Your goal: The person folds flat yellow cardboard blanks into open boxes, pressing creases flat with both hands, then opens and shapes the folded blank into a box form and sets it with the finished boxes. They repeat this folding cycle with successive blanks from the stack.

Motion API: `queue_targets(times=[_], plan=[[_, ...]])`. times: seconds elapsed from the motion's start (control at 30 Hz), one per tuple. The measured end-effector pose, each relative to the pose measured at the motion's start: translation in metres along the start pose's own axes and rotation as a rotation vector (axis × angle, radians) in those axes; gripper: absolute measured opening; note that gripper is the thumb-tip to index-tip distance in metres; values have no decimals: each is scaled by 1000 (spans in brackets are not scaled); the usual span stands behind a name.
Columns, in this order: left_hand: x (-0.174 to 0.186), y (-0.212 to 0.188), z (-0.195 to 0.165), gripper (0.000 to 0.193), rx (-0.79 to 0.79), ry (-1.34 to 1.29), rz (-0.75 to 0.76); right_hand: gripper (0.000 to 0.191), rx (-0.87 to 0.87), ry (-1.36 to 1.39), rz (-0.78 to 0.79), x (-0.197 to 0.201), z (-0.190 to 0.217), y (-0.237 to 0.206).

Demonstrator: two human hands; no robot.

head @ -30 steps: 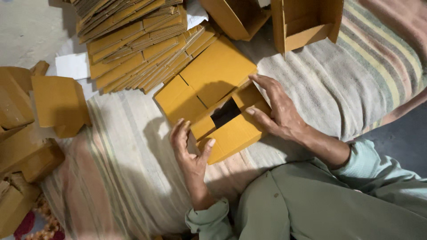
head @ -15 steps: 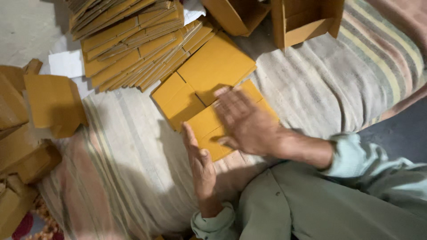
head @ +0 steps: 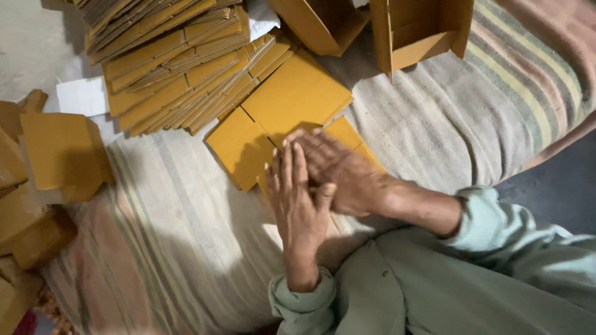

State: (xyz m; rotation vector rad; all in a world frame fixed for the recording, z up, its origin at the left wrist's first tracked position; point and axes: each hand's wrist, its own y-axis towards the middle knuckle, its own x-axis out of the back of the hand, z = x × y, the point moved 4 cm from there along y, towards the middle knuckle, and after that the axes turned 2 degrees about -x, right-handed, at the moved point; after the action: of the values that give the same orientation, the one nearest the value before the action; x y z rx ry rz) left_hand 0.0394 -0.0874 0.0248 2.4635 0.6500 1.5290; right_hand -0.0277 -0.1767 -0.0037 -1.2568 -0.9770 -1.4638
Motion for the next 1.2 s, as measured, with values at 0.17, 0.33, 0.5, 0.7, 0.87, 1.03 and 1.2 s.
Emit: queue_targets(times=[0.17,0.33,0.5,0.7,0.87,1.03,1.2], plan=[[-6,2,5,76,55,270,157,79,-215,88,-281,16,-38,-29],[-5,14,9,69,141,361,144,74,-284,194,-292,8,-41,-38],[-38,39,-10,62,77,351,131,70,-291,172,-281,1,-48,-37],[-29,28,8,60,124,279,127,67,-256,322,-330,2,-46,-45],[-3,11,48,58,406,319,227,68,-246,370,-333,4,-44,-46],[-3,25,38,56,226,578,48,69,-247,337,-323,4,-44,-45],[-48,44,0,57,162,362,229,69,-198,134,-278,2,-44,-42]])
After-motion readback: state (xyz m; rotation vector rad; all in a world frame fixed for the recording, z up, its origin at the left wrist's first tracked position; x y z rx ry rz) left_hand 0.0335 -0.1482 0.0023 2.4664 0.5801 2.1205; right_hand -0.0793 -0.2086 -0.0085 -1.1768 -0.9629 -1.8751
